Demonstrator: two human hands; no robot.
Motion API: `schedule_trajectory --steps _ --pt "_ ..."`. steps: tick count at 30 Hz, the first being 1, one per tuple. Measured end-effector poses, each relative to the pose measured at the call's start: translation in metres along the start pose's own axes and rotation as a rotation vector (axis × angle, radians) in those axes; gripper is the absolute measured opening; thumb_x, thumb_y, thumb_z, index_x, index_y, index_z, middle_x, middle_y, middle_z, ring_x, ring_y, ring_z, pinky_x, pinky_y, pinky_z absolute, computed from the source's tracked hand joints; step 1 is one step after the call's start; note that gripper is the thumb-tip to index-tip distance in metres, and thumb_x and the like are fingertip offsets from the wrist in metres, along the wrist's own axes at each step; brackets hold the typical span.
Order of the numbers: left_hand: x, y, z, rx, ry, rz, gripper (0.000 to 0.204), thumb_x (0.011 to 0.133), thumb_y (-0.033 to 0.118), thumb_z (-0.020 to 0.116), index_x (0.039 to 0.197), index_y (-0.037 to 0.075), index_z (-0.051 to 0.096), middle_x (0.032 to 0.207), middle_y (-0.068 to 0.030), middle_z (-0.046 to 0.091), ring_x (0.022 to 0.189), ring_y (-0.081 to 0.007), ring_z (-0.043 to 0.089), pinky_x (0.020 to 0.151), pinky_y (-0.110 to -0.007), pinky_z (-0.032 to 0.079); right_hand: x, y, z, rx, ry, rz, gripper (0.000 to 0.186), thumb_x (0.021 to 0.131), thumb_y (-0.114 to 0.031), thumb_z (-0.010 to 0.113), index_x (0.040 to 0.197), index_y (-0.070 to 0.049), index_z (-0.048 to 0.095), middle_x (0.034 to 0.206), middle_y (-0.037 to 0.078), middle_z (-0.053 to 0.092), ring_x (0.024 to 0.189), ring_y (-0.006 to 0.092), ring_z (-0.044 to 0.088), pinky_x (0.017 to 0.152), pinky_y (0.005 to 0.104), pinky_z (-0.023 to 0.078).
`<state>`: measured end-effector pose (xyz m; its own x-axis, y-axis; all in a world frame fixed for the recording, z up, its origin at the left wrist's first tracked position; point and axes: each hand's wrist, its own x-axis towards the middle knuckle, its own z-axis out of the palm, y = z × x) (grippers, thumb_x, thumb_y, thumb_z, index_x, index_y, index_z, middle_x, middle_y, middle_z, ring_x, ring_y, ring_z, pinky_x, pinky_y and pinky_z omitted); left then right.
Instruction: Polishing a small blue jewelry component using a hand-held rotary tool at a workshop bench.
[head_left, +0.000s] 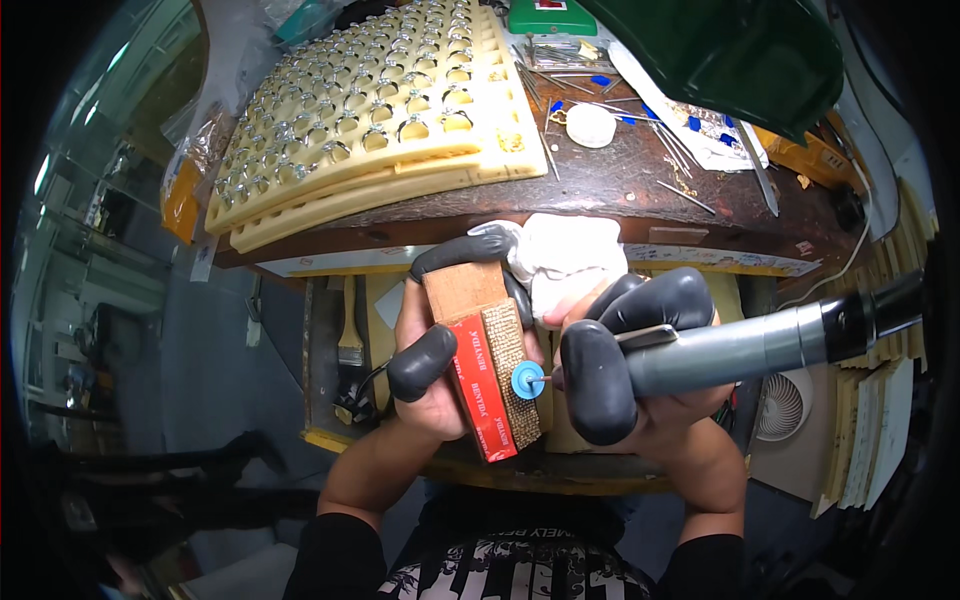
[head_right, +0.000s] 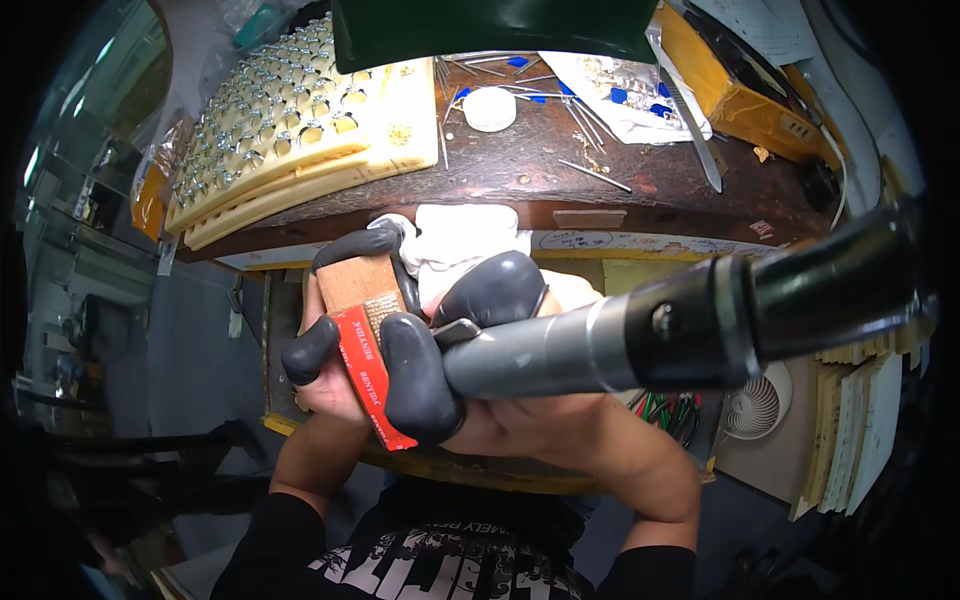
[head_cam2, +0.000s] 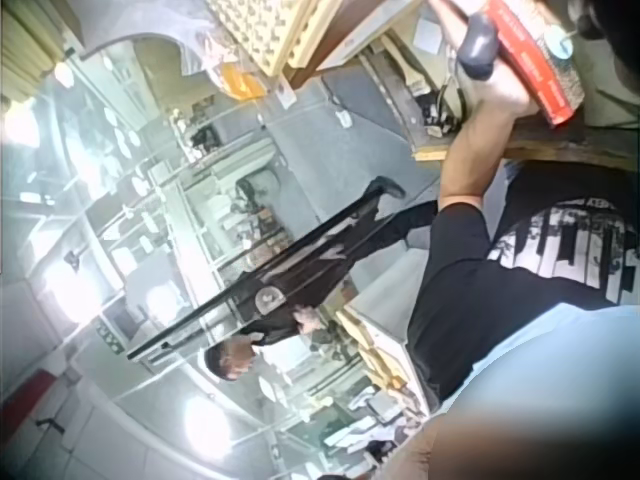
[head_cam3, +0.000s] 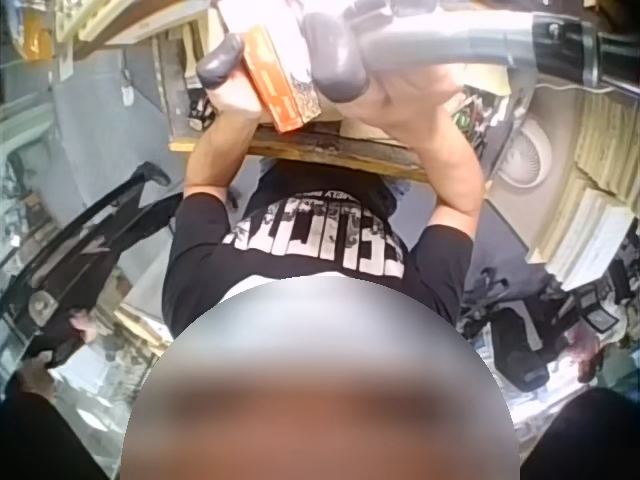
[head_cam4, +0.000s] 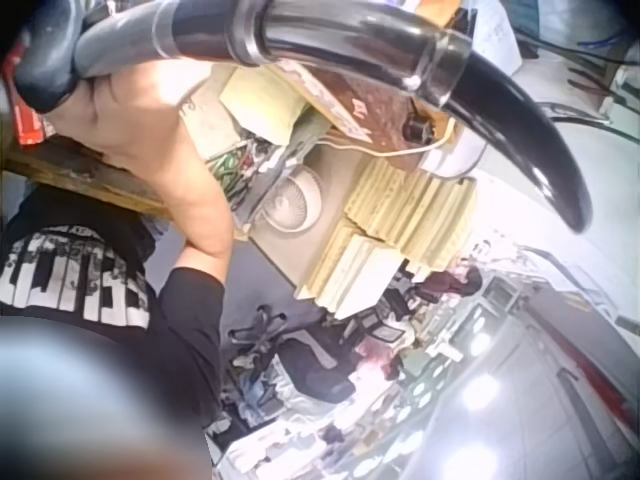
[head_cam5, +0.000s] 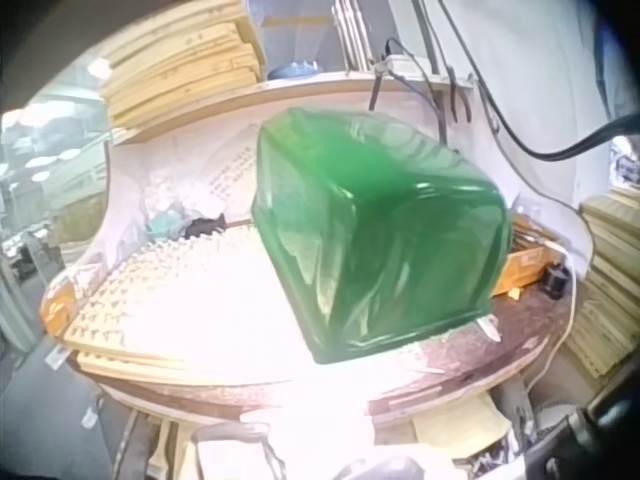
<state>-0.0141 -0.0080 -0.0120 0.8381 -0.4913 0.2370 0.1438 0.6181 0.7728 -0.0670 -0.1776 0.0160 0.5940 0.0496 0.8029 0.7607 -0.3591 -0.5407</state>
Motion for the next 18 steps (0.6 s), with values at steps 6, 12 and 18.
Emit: schedule_trajectory --steps 6,12,18 --pt "0.001 0.000 -0.009 -0.003 -0.109 -0.032 0.061 0.096 0.037 0.055 0.143 0.008 0.030 0.114 -0.0236 0.057 0.090 -0.0320 0.067 0.076 -0.044 0.061 -0.011 0.000 0.000 0.147 0.013 0.196 0.041 0.094 -0.032 0.067 0.106 0.006 0.057 0.083 0.020 0.063 0.075 0.0228 0.063 0.078 0.0424 0.055" --pt "-0.006 0.000 -0.011 -0.161 -0.057 -0.134 0.069 0.094 0.046 0.056 0.145 0.009 0.026 0.104 -0.0236 0.058 0.087 -0.0316 0.067 0.072 -0.044 0.060 -0.019 -0.012 -0.006 0.511 0.010 0.632 0.093 0.089 -0.081 0.027 0.093 0.006 0.059 0.089 0.026 0.067 0.090 0.0337 0.066 0.095 0.0503 0.048" --pt "-0.002 0.009 0.002 -0.056 0.050 -0.154 0.068 0.093 0.044 0.056 0.143 0.005 0.030 0.102 -0.0195 0.059 0.084 -0.0265 0.066 0.074 -0.040 0.058 -0.019 -0.006 -0.009 0.328 -0.093 0.251 0.032 0.089 -0.023 0.058 0.103 0.006 0.055 0.092 0.024 0.067 0.089 0.0321 0.068 0.099 0.0534 0.049"
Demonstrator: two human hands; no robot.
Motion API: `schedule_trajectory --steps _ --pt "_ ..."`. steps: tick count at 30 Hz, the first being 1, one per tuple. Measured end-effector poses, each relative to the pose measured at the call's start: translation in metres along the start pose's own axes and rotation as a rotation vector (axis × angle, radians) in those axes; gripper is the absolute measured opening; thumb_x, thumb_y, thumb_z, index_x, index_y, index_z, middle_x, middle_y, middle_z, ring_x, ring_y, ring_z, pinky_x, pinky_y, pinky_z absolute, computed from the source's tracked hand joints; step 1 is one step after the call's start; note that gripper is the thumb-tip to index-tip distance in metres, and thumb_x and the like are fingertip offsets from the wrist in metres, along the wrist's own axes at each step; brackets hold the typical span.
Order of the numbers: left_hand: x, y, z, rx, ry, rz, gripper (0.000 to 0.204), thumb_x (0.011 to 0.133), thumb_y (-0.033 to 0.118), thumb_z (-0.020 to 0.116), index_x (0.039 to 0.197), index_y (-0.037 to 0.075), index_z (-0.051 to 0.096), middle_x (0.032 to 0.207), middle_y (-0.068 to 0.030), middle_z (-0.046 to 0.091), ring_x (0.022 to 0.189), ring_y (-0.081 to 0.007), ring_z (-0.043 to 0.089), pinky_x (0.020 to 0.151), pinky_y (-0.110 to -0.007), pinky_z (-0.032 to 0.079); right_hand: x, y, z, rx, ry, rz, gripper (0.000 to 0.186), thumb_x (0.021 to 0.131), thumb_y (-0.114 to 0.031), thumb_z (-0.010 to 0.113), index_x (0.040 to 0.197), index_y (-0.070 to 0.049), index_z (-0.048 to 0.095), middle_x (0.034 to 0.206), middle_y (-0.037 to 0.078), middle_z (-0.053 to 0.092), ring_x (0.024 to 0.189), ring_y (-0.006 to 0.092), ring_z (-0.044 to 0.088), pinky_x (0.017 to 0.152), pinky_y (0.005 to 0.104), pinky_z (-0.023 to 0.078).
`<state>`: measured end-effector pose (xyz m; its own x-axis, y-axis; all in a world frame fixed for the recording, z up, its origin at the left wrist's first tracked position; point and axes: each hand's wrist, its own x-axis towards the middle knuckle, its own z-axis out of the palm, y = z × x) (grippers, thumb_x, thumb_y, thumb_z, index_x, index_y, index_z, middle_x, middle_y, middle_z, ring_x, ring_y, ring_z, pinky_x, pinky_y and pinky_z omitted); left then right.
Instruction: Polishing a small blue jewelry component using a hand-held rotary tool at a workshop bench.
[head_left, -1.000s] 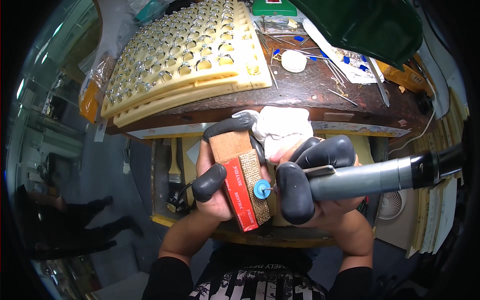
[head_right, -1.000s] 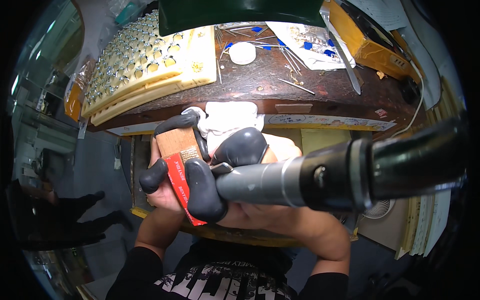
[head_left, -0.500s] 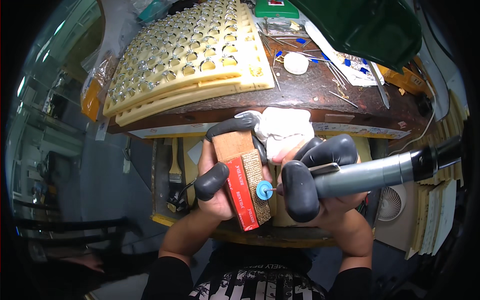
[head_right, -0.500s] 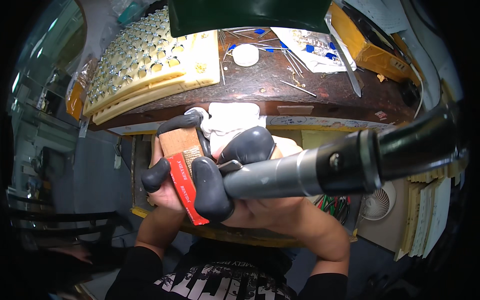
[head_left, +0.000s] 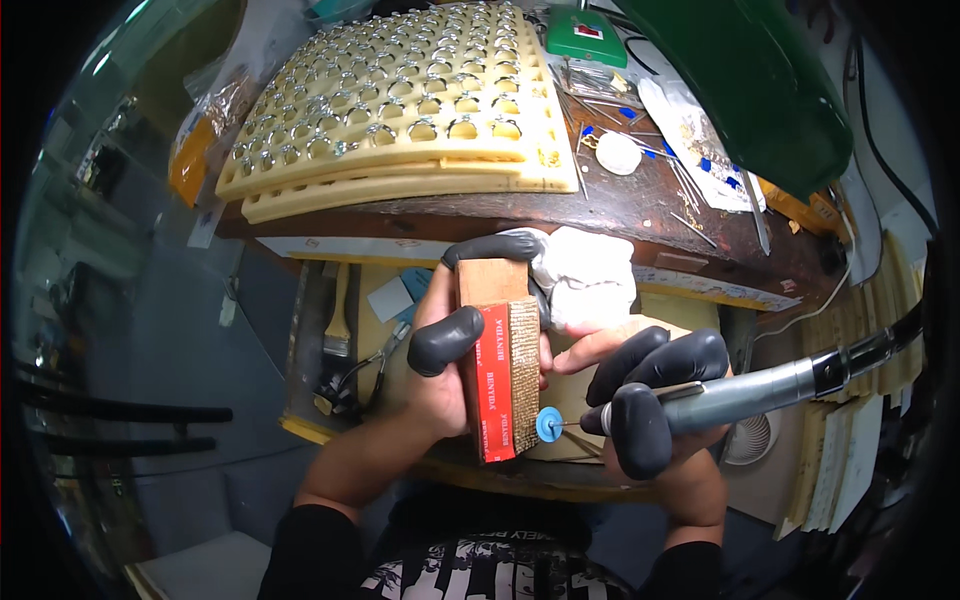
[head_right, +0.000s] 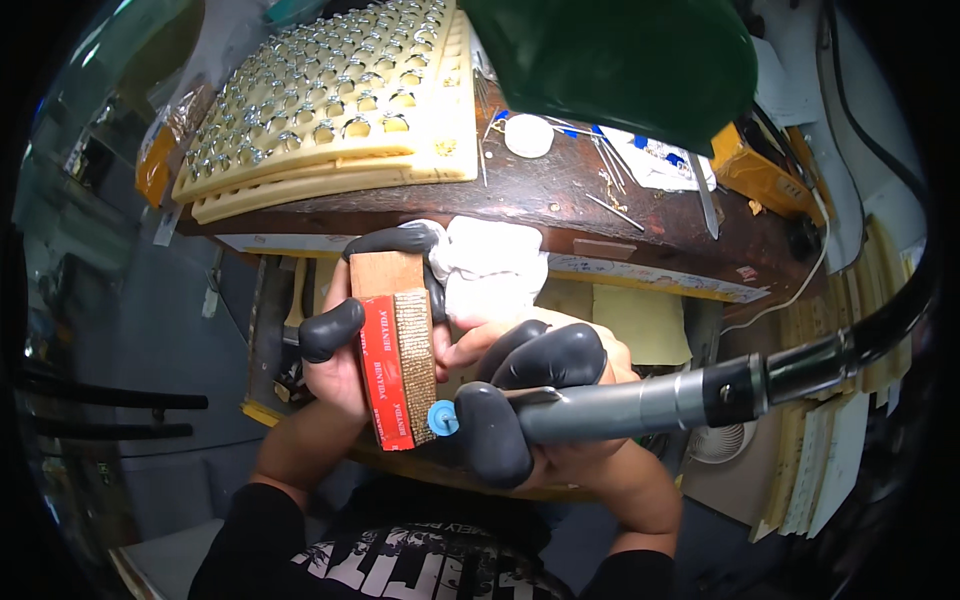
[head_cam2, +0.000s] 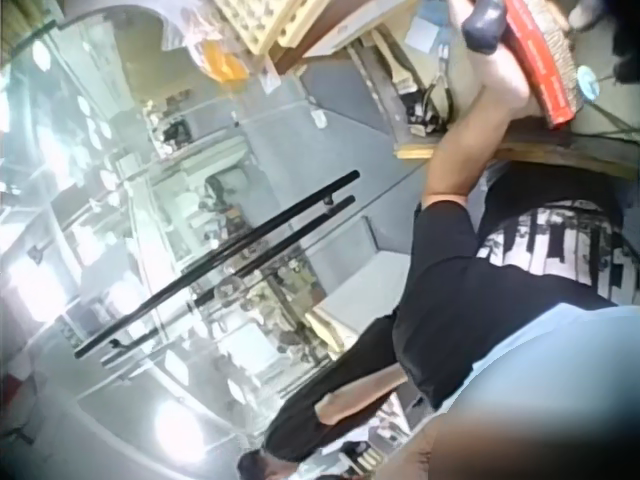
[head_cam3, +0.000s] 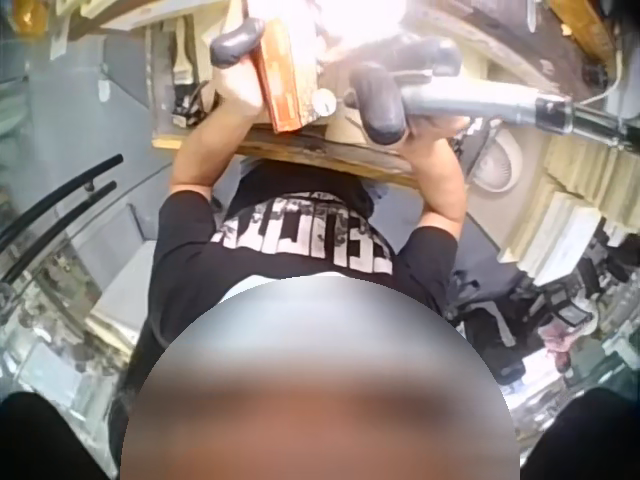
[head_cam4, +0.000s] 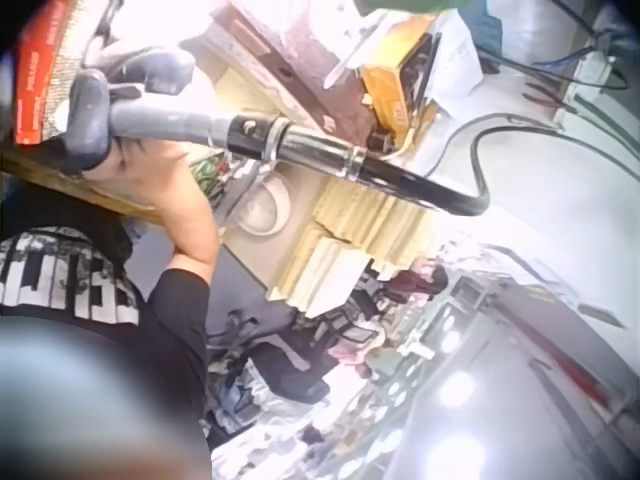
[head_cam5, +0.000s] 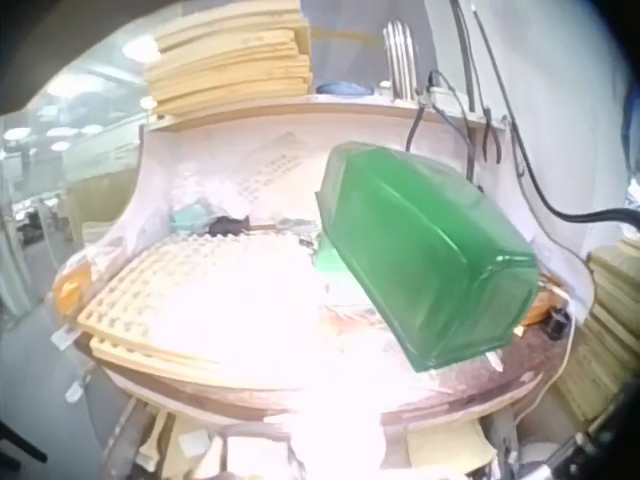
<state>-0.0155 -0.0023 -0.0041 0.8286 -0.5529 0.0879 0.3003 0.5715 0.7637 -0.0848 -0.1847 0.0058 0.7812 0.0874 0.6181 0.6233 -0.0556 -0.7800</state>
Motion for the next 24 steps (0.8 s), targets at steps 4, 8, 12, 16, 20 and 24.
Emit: schedule_trajectory --steps 4,8,12,16,20,24 --pt "0.004 0.000 0.001 0.048 -0.018 0.070 0.059 0.090 0.037 0.056 0.135 0.002 0.043 0.104 -0.0139 0.058 0.087 -0.0201 0.063 0.076 -0.034 0.055 -0.001 -0.001 0.005 -0.088 0.015 0.000 0.033 0.090 -0.025 0.057 0.102 0.007 0.056 0.092 0.024 0.068 0.089 0.0329 0.068 0.099 0.0526 0.049" --pt "0.005 0.003 0.003 0.053 0.010 0.049 0.057 0.089 0.037 0.056 0.132 0.002 0.047 0.110 -0.0100 0.058 0.095 -0.0145 0.060 0.080 -0.031 0.052 0.000 -0.008 0.005 -0.050 0.033 0.146 0.035 0.090 -0.026 0.055 0.104 0.006 0.055 0.091 0.023 0.069 0.088 0.0323 0.068 0.098 0.0523 0.049" --pt "0.006 0.006 0.004 0.101 -0.016 0.070 0.060 0.089 0.040 0.057 0.133 0.000 0.045 0.116 -0.0094 0.057 0.105 -0.0140 0.056 0.092 -0.031 0.047 0.005 -0.016 0.011 -0.168 0.062 0.086 0.037 0.091 -0.031 0.052 0.101 0.005 0.055 0.091 0.022 0.070 0.088 0.0305 0.068 0.097 0.0521 0.049" --pt "0.006 0.006 0.001 0.127 -0.028 0.061 0.061 0.089 0.040 0.058 0.133 -0.001 0.045 0.118 -0.0096 0.056 0.109 -0.0144 0.055 0.096 -0.032 0.045 0.006 -0.015 0.012 -0.161 0.070 0.135 0.039 0.089 -0.032 0.051 0.098 0.005 0.053 0.089 0.023 0.069 0.084 0.0297 0.067 0.096 0.0521 0.050" --pt "0.007 0.009 0.003 0.121 -0.054 0.065 0.060 0.089 0.039 0.059 0.132 -0.001 0.045 0.119 -0.0102 0.056 0.110 -0.0143 0.054 0.096 -0.032 0.045 0.011 -0.023 0.014 -0.205 0.059 0.183 0.039 0.087 -0.032 0.054 0.094 0.005 0.050 0.084 0.024 0.069 0.081 0.0284 0.065 0.096 0.0525 0.050" --pt "0.009 0.006 0.000 0.185 -0.069 0.086 0.059 0.090 0.039 0.058 0.132 -0.001 0.046 0.120 -0.0106 0.055 0.112 -0.0144 0.053 0.098 -0.032 0.044 0.009 -0.024 0.014 -0.174 0.071 0.142 0.038 0.087 -0.033 0.057 0.089 0.004 0.050 0.080 0.024 0.068 0.079 0.0280 0.065 0.095 0.0526 0.050"
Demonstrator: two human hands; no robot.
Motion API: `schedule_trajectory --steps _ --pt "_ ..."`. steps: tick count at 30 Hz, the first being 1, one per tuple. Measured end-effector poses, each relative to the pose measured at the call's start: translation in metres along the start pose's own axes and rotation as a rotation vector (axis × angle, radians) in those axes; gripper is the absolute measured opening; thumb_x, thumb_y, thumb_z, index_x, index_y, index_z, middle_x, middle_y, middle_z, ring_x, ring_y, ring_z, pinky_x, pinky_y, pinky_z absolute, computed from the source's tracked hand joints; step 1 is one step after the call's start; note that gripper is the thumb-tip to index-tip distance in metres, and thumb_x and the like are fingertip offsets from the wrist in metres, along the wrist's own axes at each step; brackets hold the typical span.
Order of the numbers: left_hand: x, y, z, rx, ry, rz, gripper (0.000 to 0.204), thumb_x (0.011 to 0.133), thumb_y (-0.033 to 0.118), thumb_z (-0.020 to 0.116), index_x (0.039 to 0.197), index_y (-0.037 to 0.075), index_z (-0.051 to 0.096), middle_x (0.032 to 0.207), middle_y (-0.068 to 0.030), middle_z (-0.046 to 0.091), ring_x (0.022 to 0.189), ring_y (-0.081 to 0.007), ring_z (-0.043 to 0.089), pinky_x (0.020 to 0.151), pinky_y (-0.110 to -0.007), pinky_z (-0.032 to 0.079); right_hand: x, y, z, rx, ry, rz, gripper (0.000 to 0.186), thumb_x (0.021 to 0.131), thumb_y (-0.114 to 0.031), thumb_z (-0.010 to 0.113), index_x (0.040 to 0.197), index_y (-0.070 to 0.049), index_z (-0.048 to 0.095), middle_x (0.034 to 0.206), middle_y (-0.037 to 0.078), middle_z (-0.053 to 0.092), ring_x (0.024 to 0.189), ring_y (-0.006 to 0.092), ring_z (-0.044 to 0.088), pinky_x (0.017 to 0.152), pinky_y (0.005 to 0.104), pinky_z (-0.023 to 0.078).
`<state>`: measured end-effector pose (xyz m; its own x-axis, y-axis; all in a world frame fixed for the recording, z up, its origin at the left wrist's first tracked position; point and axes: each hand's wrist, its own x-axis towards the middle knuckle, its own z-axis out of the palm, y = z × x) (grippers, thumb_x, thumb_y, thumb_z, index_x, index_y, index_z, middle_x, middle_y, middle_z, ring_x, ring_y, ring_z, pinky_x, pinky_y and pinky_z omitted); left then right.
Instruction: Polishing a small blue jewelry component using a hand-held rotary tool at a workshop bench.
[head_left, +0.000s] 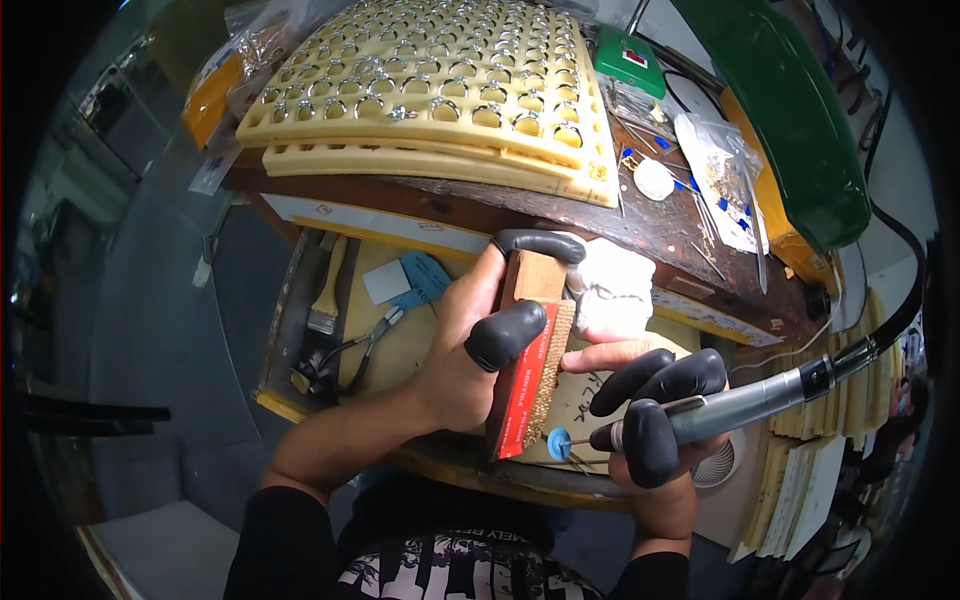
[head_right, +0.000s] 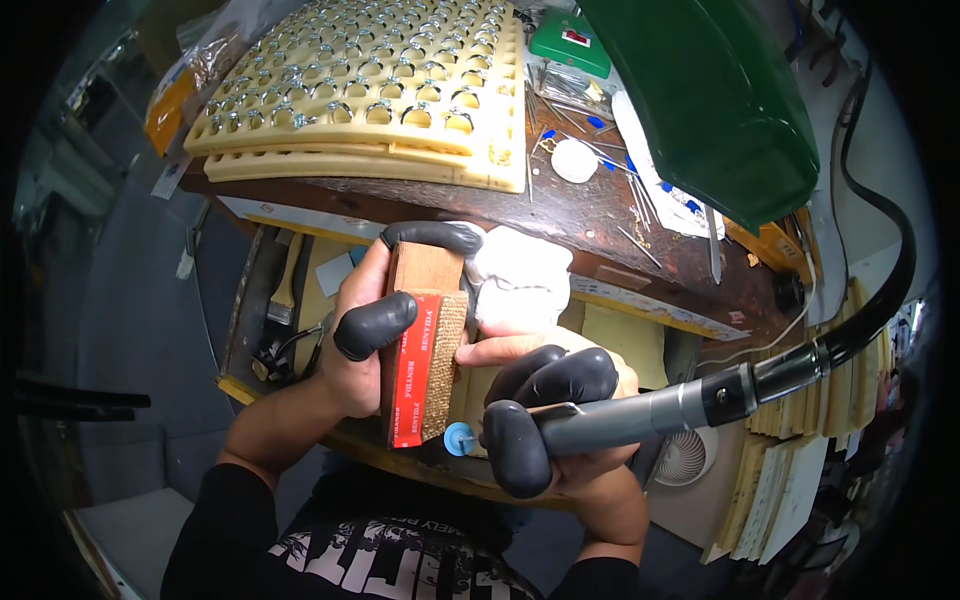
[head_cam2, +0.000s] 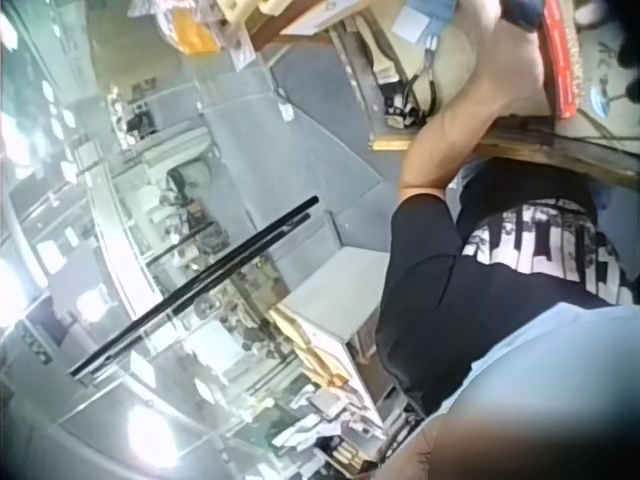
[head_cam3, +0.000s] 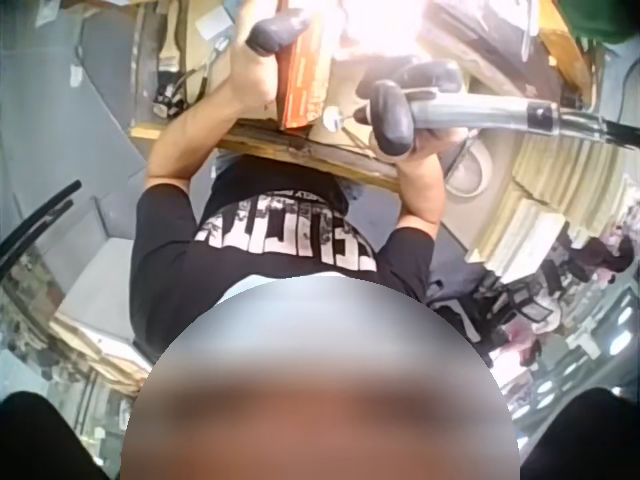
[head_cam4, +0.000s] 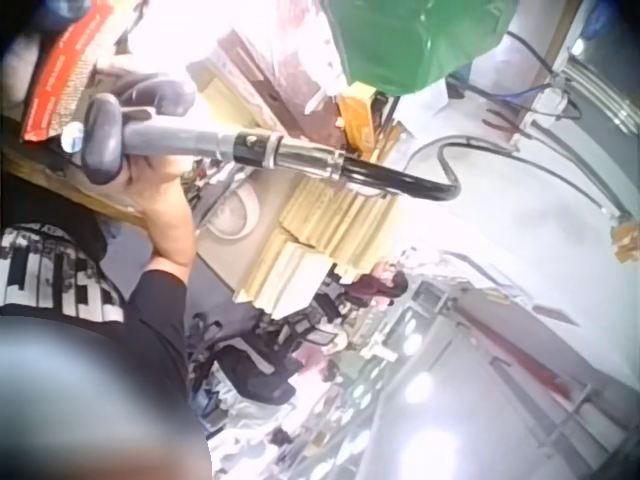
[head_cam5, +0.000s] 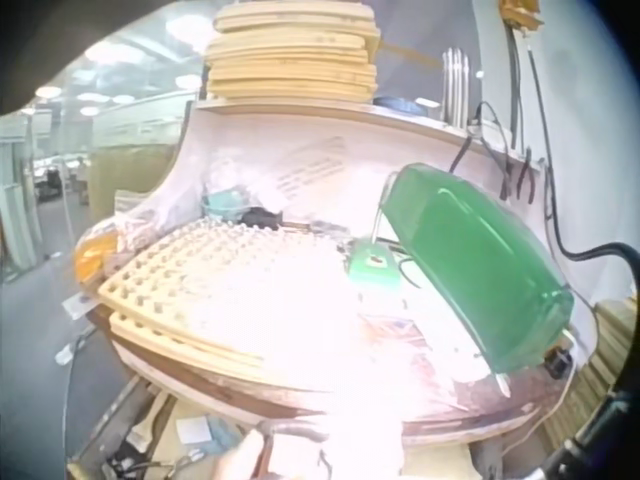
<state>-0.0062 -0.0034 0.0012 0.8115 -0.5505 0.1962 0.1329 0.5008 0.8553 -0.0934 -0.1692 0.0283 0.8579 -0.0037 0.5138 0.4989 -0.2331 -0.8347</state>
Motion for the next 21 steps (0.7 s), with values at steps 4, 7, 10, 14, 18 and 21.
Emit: schedule_trajectory --steps 4,7,10,14,18,21 --pt "-0.001 -0.002 -0.004 0.069 -0.006 0.030 0.060 0.090 0.040 0.058 0.132 -0.001 0.046 0.120 -0.0106 0.055 0.111 -0.0143 0.052 0.097 -0.033 0.044 0.002 -0.005 0.006 -0.064 0.023 -0.038 0.038 0.089 -0.035 0.056 0.089 0.003 0.050 0.080 0.025 0.068 0.079 0.0286 0.065 0.095 0.0525 0.050" --pt "-0.002 -0.001 -0.003 0.066 -0.014 0.002 0.060 0.089 0.040 0.058 0.132 -0.001 0.046 0.119 -0.0098 0.056 0.109 -0.0142 0.053 0.096 -0.032 0.044 0.001 -0.009 0.002 -0.131 -0.034 0.066 0.049 0.092 -0.046 0.052 0.088 0.003 0.050 0.082 0.025 0.068 0.081 0.0289 0.066 0.096 0.0524 0.049" --pt "-0.002 -0.006 -0.003 0.001 0.001 0.014 0.060 0.089 0.040 0.059 0.132 0.000 0.046 0.117 -0.0085 0.056 0.104 -0.0138 0.055 0.093 -0.031 0.046 -0.003 -0.001 -0.004 0.090 -0.011 -0.019 0.008 0.082 -0.010 0.072 0.081 -0.006 0.066 0.081 0.015 0.068 0.083 0.0318 0.071 0.093 0.0530 0.053" --pt "-0.004 -0.003 -0.001 -0.120 0.010 -0.058 0.059 0.088 0.039 0.059 0.132 0.001 0.047 0.114 -0.0071 0.056 0.098 -0.0118 0.056 0.088 -0.030 0.048 0.001 -0.016 0.003 0.029 0.004 0.178 0.042 0.088 -0.041 0.049 0.087 -0.001 0.061 0.088 0.020 0.069 0.088 0.0309 0.069 0.100 0.0515 0.047" --pt "-0.002 -0.005 0.002 -0.106 0.043 0.000 0.056 0.088 0.034 0.057 0.133 0.001 0.047 0.114 -0.0068 0.057 0.097 -0.0110 0.056 0.086 -0.029 0.048 0.007 -0.023 0.001 -0.101 -0.066 0.316 0.093 0.090 -0.080 0.023 0.087 0.006 0.059 0.092 0.026 0.071 0.094 0.0305 0.066 0.105 0.0482 0.043" --pt "-0.002 -0.005 0.002 -0.095 0.032 0.007 0.056 0.089 0.033 0.056 0.134 0.001 0.047 0.113 -0.0068 0.057 0.098 -0.0114 0.056 0.087 -0.029 0.048 0.007 -0.026 -0.003 -0.164 -0.125 0.330 0.098 0.090 -0.081 0.018 0.089 0.007 0.061 0.093 0.025 0.071 0.098 0.0314 0.065 0.105 0.0472 0.043"
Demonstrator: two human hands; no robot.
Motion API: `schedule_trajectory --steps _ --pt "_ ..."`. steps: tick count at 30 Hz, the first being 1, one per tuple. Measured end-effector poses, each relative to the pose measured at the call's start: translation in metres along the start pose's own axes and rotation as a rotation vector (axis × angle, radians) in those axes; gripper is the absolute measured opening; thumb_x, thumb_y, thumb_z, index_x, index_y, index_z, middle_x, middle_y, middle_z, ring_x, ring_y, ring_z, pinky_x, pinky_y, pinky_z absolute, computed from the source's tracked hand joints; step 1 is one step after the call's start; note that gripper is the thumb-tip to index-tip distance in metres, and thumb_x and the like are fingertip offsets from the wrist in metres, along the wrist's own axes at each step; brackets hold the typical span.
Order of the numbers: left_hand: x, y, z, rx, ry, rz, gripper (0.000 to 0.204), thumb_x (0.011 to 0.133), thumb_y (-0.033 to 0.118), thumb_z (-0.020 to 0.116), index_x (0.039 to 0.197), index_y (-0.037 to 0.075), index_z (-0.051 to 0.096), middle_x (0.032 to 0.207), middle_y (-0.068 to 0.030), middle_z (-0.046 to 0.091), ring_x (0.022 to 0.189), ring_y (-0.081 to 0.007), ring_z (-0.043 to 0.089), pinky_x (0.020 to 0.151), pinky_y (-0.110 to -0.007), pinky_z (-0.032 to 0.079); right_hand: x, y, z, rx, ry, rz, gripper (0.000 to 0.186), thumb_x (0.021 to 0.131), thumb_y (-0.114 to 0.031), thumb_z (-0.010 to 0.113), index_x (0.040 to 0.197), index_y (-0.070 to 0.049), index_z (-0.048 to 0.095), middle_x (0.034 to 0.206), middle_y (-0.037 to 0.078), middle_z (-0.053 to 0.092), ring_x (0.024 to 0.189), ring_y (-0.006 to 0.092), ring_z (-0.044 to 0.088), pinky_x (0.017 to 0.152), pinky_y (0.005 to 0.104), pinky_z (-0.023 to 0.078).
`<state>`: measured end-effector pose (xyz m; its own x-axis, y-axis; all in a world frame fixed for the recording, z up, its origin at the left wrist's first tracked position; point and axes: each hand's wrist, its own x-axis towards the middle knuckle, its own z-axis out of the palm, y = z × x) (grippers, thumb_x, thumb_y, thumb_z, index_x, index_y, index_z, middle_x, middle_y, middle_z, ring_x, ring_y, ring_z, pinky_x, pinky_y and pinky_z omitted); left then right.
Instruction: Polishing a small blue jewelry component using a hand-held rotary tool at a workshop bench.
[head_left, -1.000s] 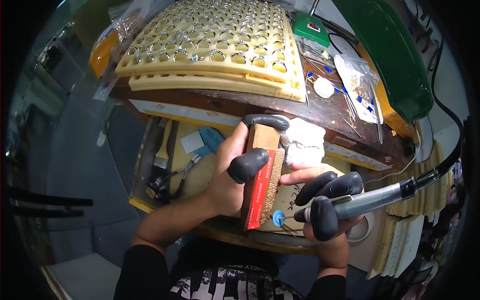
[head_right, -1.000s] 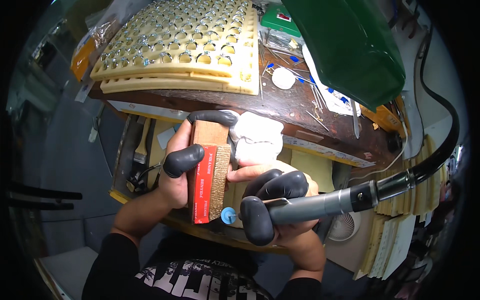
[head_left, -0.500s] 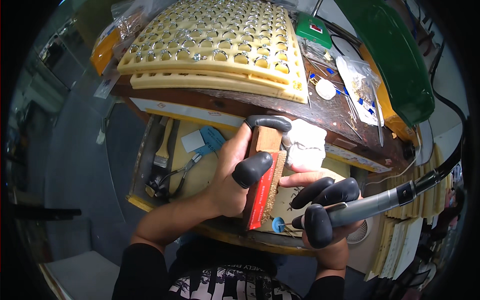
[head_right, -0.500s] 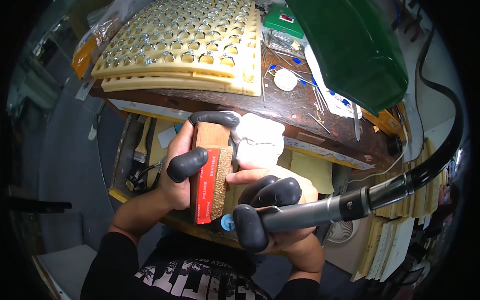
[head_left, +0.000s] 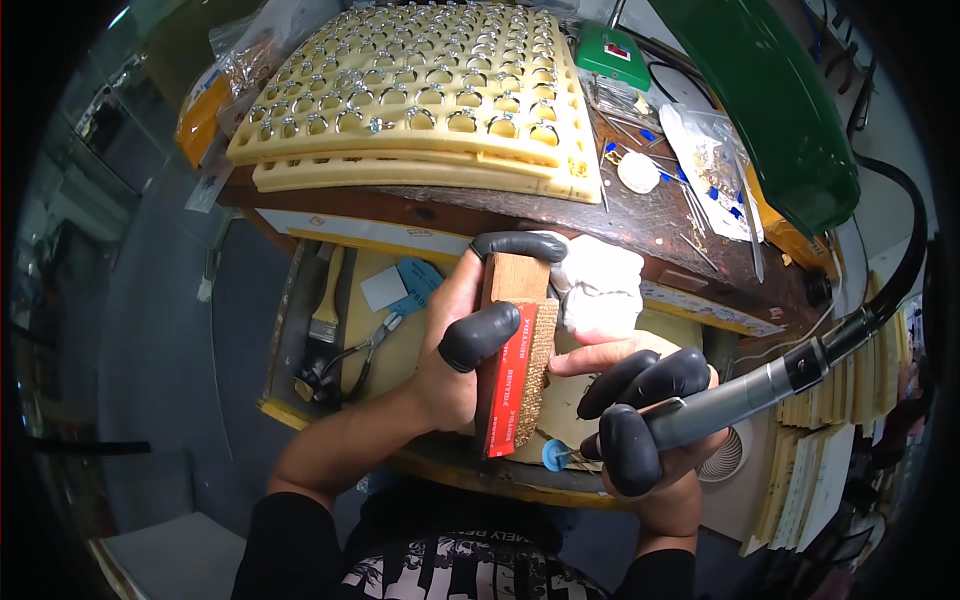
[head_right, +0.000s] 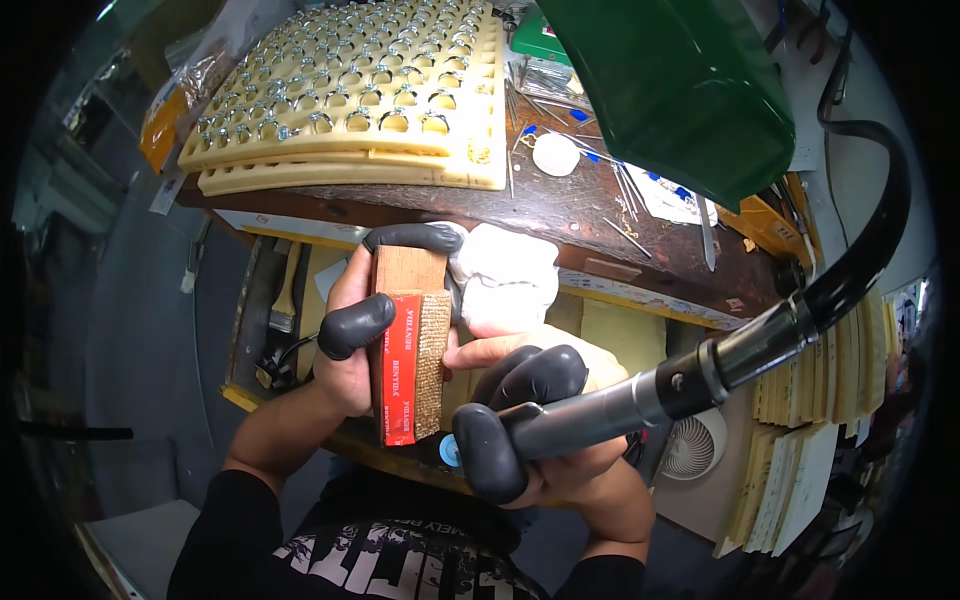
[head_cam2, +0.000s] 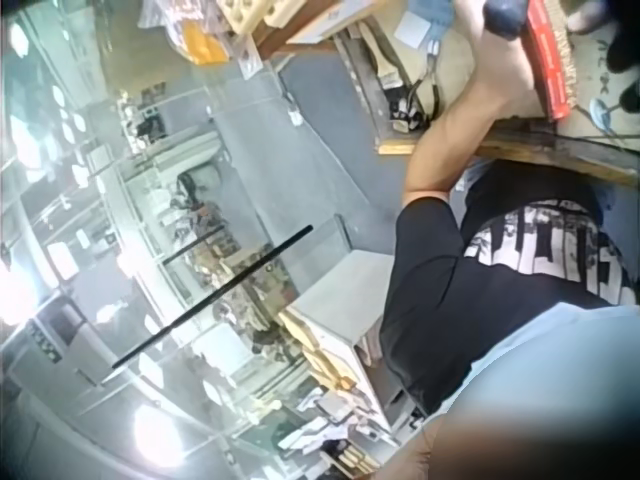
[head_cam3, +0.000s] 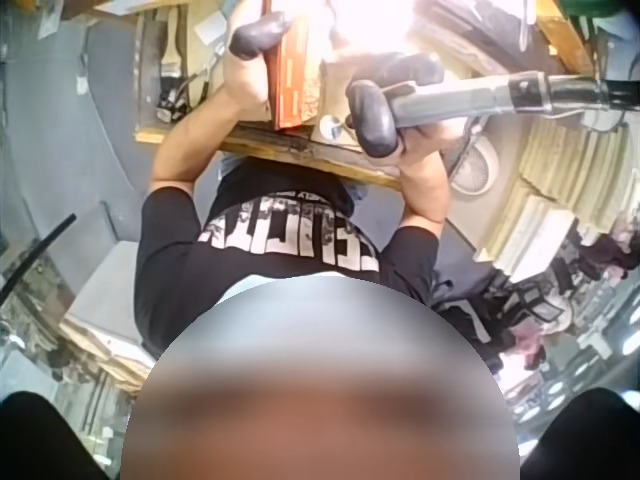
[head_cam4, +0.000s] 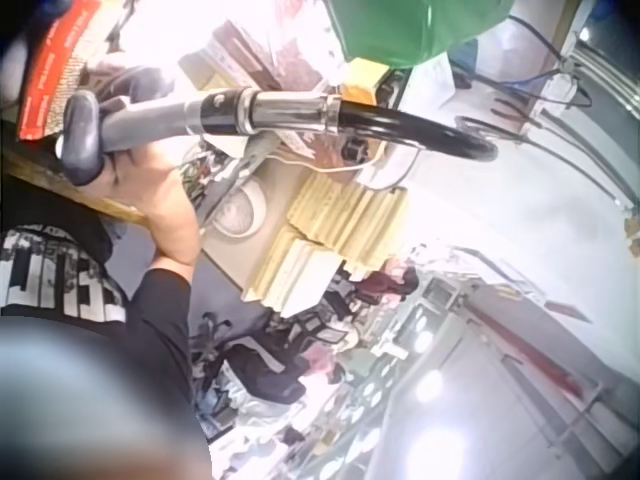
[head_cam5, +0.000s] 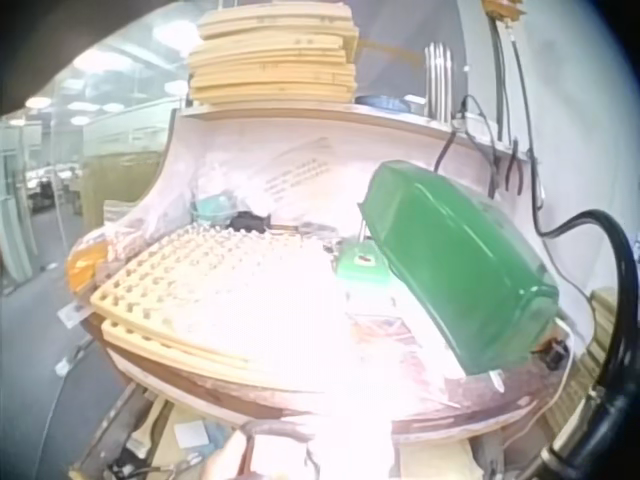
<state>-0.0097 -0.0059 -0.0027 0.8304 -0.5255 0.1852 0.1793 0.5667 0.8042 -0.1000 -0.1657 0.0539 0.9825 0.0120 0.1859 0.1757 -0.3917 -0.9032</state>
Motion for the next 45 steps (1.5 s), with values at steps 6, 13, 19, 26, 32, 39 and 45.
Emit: schedule_trajectory --steps 6,13,19,26,32,39,45 --pt "0.000 0.000 0.001 0.024 0.007 -0.005 0.057 0.087 0.033 0.056 0.133 0.000 0.048 0.113 -0.0073 0.057 0.100 -0.0119 0.055 0.088 -0.030 0.047 0.002 0.029 -0.003 0.135 0.013 -0.425 0.011 0.081 -0.004 0.073 0.080 -0.005 0.062 0.084 0.013 0.067 0.090 0.0335 0.070 0.094 0.0545 0.051" --pt "0.000 0.000 -0.002 0.089 0.011 0.012 0.056 0.085 0.029 0.054 0.133 0.000 0.047 0.114 -0.0084 0.057 0.104 -0.0140 0.053 0.092 -0.032 0.045 0.004 0.028 0.001 0.164 0.012 -0.403 0.012 0.080 -0.005 0.073 0.079 -0.004 0.062 0.083 0.013 0.066 0.091 0.0329 0.070 0.093 0.0543 0.052" --pt "0.002 0.000 -0.001 0.126 0.004 0.054 0.059 0.088 0.037 0.057 0.132 -0.001 0.047 0.114 -0.0084 0.057 0.102 -0.0133 0.054 0.092 -0.031 0.045 0.004 0.004 0.004 0.043 -0.001 -0.013 0.107 0.085 -0.086 0.018 0.089 0.008 0.068 0.090 0.023 0.072 0.096 0.0281 0.065 0.100 0.0441 0.045" --pt "0.001 -0.003 -0.005 0.096 -0.025 0.044 0.058 0.090 0.040 0.057 0.132 0.000 0.047 0.112 -0.0088 0.058 0.099 -0.0133 0.057 0.088 -0.030 0.047 0.006 0.014 0.009 0.003 0.037 -0.381 0.052 0.090 -0.048 0.059 0.070 -0.001 0.051 0.081 0.020 0.069 0.078 0.0331 0.068 0.100 0.0507 0.046" --pt "-0.006 -0.012 -0.015 -0.192 -0.035 -0.112 0.066 0.091 0.045 0.057 0.140 0.006 0.036 0.103 -0.0140 0.059 0.084 -0.0237 0.066 0.069 -0.036 0.058 -0.001 0.029 -0.002 0.255 0.075 -0.404 0.019 0.083 0.004 0.069 0.097 0.001 0.057 0.091 0.018 0.064 0.089 0.0302 0.067 0.091 0.0521 0.053" --pt "-0.005 -0.021 -0.020 -0.320 -0.074 -0.062 0.064 0.095 0.048 0.045 0.142 0.007 0.032 0.103 -0.0215 0.060 0.084 -0.0338 0.067 0.071 -0.042 0.060 0.015 0.040 -0.001 0.068 0.213 -0.675 0.027 0.092 -0.007 0.063 0.113 0.001 0.049 0.079 0.018 0.065 0.074 0.0321 0.069 0.077 0.0526 0.058" --pt "-0.003 -0.018 -0.013 -0.249 -0.055 -0.023 0.064 0.094 0.042 0.046 0.144 0.005 0.030 0.103 -0.0216 0.059 0.084 -0.0327 0.066 0.069 -0.041 0.059 0.021 0.036 0.001 -0.059 0.273 -0.611 0.016 0.096 -0.004 0.055 0.104 0.008 0.049 0.079 0.018 0.065 0.072 0.0284 0.069 0.076 0.0477 0.059"
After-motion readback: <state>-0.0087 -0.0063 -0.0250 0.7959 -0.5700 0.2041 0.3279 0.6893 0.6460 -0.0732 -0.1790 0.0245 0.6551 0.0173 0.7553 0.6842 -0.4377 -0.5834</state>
